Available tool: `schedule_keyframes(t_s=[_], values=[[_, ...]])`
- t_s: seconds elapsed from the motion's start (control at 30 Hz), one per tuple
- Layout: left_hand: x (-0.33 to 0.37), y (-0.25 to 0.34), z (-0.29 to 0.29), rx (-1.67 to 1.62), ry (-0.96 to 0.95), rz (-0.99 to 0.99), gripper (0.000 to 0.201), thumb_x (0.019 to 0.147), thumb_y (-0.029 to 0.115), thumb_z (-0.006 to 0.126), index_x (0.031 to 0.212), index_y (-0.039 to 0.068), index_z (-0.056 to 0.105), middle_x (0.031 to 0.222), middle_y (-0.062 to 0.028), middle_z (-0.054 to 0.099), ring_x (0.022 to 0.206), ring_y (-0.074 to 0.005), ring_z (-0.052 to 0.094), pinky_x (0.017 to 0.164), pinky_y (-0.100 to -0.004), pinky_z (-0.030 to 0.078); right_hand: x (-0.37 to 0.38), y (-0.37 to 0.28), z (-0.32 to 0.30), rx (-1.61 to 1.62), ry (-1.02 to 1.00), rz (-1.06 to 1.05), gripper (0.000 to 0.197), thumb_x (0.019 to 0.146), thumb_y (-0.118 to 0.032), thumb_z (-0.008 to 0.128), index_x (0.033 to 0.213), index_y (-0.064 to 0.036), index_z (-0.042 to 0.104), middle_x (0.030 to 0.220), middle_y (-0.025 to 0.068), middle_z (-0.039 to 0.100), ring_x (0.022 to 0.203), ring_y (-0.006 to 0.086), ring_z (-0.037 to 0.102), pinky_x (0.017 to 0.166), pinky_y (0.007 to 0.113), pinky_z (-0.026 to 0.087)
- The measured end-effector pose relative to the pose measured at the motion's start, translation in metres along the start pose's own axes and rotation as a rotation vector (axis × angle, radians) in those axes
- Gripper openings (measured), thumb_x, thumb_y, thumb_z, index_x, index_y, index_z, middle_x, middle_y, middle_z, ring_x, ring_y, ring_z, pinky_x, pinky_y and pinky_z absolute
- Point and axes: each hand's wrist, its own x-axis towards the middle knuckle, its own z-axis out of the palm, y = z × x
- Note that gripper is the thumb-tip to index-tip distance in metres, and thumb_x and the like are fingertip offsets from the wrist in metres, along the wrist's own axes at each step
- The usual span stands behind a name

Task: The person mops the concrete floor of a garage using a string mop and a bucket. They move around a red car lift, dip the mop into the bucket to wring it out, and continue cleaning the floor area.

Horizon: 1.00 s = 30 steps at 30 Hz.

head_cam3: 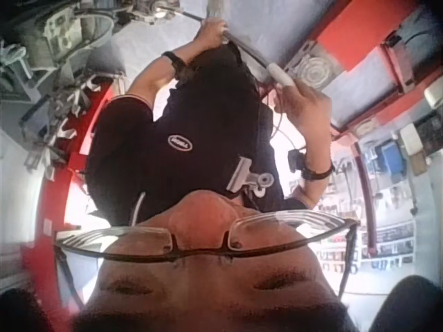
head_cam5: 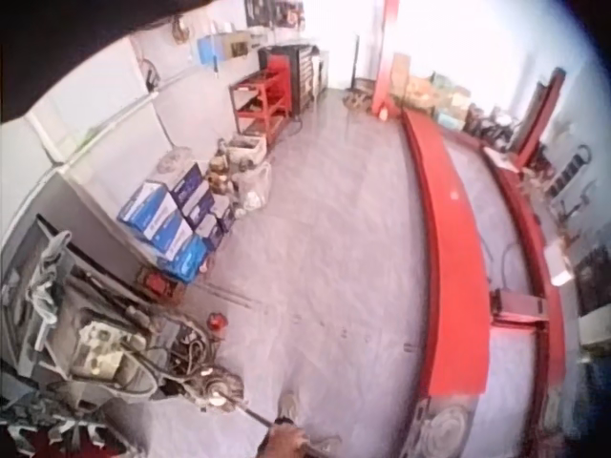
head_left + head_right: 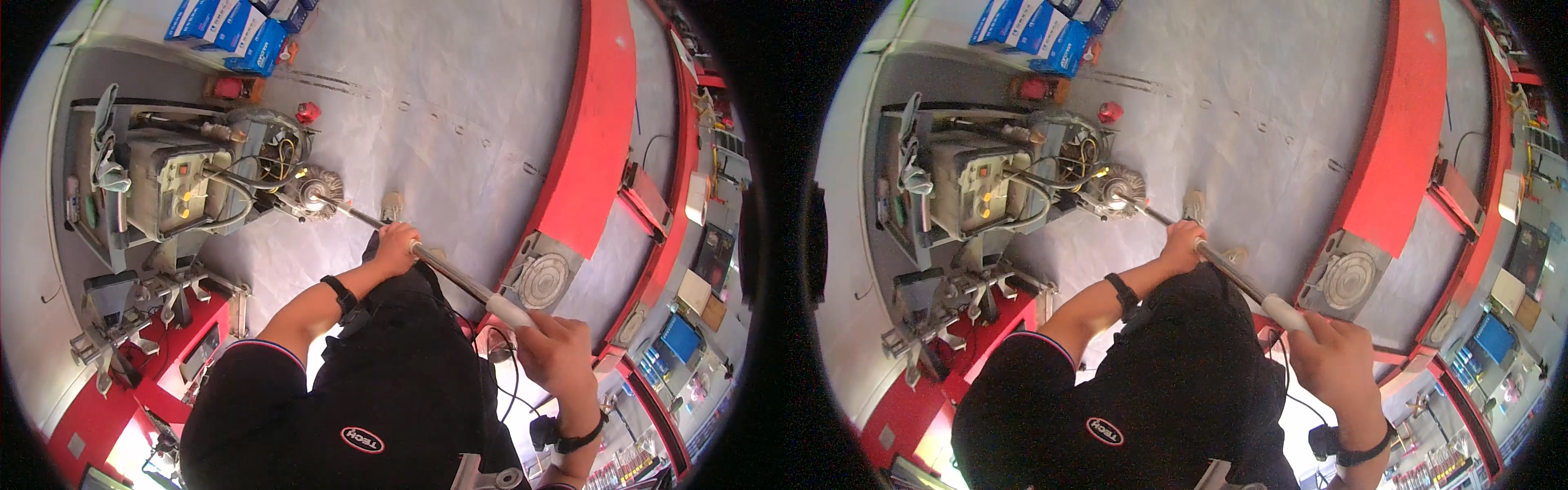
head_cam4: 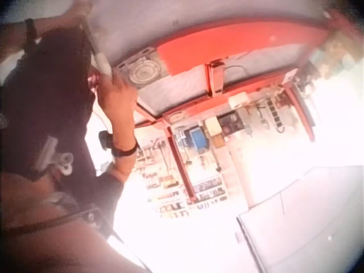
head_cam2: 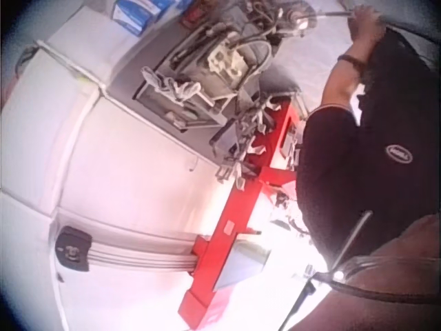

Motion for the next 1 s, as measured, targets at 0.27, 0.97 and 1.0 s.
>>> schedule_keyframes(t_s=[0.27,0.97,1.0], values=[[0.078,0.010,-0.026,-0.029,0.094,0.150,0.019,0.069,0.005,0.065,0.082,0.016,0.056,0.087,-0.0038,0.055,0.096,-0.0298,0.049,0.085,-0.0425,0.034,0.023,-0.025,-0.037,-0.159,-0.006,0.094,0.020,0.062,-0.005,0.070,0.081,-0.0082,0.062,0.094,0.0125,0.065,0.061,0.0261,0.061,0.053,0.037,0.048],[0.202,-0.030,-0.100,0.044,0.102,0.278,0.017,0.071,0.008,0.065,0.085,0.017,0.060,0.089,-0.0033,0.056,0.101,-0.0266,0.051,0.095,-0.0435,0.032,0.119,-0.002,-0.021,-0.286,0.143,0.039,0.037,0.071,-0.006,0.070,0.108,-0.0032,0.061,0.093,0.0154,0.066,0.068,0.0297,0.066,0.056,0.038,0.052],[0.206,-0.031,-0.098,0.062,0.075,0.275,0.017,0.072,0.008,0.065,0.086,0.017,0.061,0.090,-0.0034,0.056,0.102,-0.0266,0.051,0.095,-0.0433,0.032,0.118,0.006,-0.021,-0.279,0.107,0.067,0.039,0.071,-0.006,0.070,0.109,-0.0029,0.060,0.093,0.0160,0.066,0.069,0.0306,0.066,0.057,0.038,0.052]])
